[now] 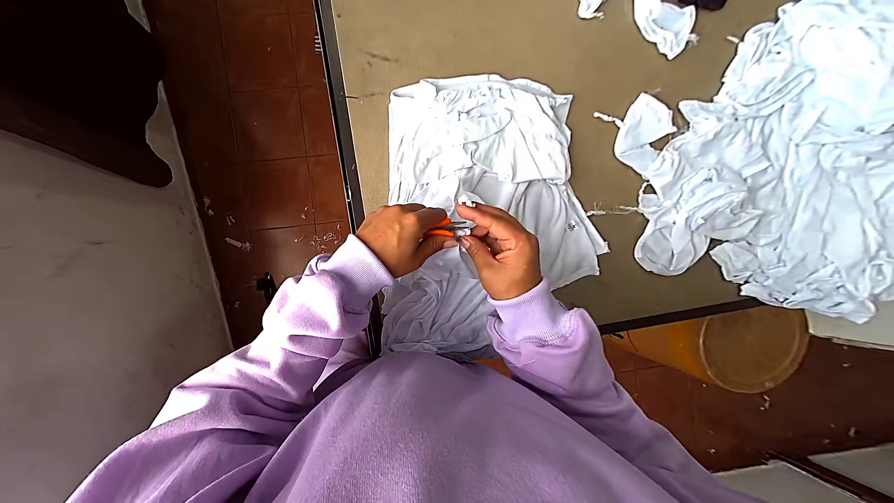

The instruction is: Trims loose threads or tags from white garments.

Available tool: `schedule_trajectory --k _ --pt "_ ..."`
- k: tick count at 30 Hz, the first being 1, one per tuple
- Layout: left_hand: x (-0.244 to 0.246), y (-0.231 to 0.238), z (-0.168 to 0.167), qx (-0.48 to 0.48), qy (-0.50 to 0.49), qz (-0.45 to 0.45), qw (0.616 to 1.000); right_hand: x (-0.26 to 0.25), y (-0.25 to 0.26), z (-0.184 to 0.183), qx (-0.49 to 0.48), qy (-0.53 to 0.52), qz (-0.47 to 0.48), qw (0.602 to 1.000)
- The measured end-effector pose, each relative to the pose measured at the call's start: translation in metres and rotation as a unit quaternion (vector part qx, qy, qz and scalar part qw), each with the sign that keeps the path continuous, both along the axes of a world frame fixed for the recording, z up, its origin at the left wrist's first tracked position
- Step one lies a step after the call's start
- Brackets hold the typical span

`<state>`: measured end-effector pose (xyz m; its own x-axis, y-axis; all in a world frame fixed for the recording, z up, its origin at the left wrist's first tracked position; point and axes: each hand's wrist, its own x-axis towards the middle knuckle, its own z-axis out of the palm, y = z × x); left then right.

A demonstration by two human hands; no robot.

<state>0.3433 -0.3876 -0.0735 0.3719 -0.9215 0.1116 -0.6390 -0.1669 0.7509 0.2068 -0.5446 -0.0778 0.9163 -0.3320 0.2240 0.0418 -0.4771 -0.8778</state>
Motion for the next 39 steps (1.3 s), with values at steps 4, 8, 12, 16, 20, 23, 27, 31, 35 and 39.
schedule_trajectory --k 4,8,12,16,20,23,27,31,35,39 --pt "-0.004 -0.006 0.002 0.005 -0.006 -0.018 1.0 -0.001 0.001 0.002 -0.018 0.007 0.006 1.0" --pt "-0.002 -0.01 0.004 0.023 -0.008 -0.042 0.999 -0.006 0.0 0.004 -0.034 0.016 -0.004 0.999" --pt "0.021 -0.025 0.005 0.058 -0.021 0.018 0.998 -0.063 -0.027 0.023 -0.084 0.116 -0.09 0.986" --pt "0.058 -0.051 -0.014 0.105 -0.099 0.103 0.984 -0.149 -0.058 0.051 -0.178 0.622 0.01 0.763" --pt "0.057 -0.063 -0.021 0.138 -0.087 0.072 0.984 -0.166 -0.043 0.047 -0.111 0.717 0.007 0.688" --pt "0.024 -0.049 -0.021 0.152 -0.021 -0.02 0.988 -0.15 -0.017 0.04 0.001 0.494 -0.115 0.862" --pt "-0.046 -0.02 -0.021 0.166 0.041 -0.112 0.979 -0.086 0.026 0.021 0.268 0.368 -0.161 0.875" --pt "-0.091 0.016 -0.023 0.063 0.164 -0.117 0.977 -0.071 0.044 -0.021 0.282 0.302 -0.205 0.888" --pt "-0.091 0.039 -0.016 0.03 0.127 0.102 0.986 -0.1 0.057 -0.003 0.311 0.154 -0.165 0.923" --pt "-0.078 0.03 -0.011 0.224 0.069 0.102 0.967 -0.123 0.085 0.048 0.489 -0.013 0.075 0.869"
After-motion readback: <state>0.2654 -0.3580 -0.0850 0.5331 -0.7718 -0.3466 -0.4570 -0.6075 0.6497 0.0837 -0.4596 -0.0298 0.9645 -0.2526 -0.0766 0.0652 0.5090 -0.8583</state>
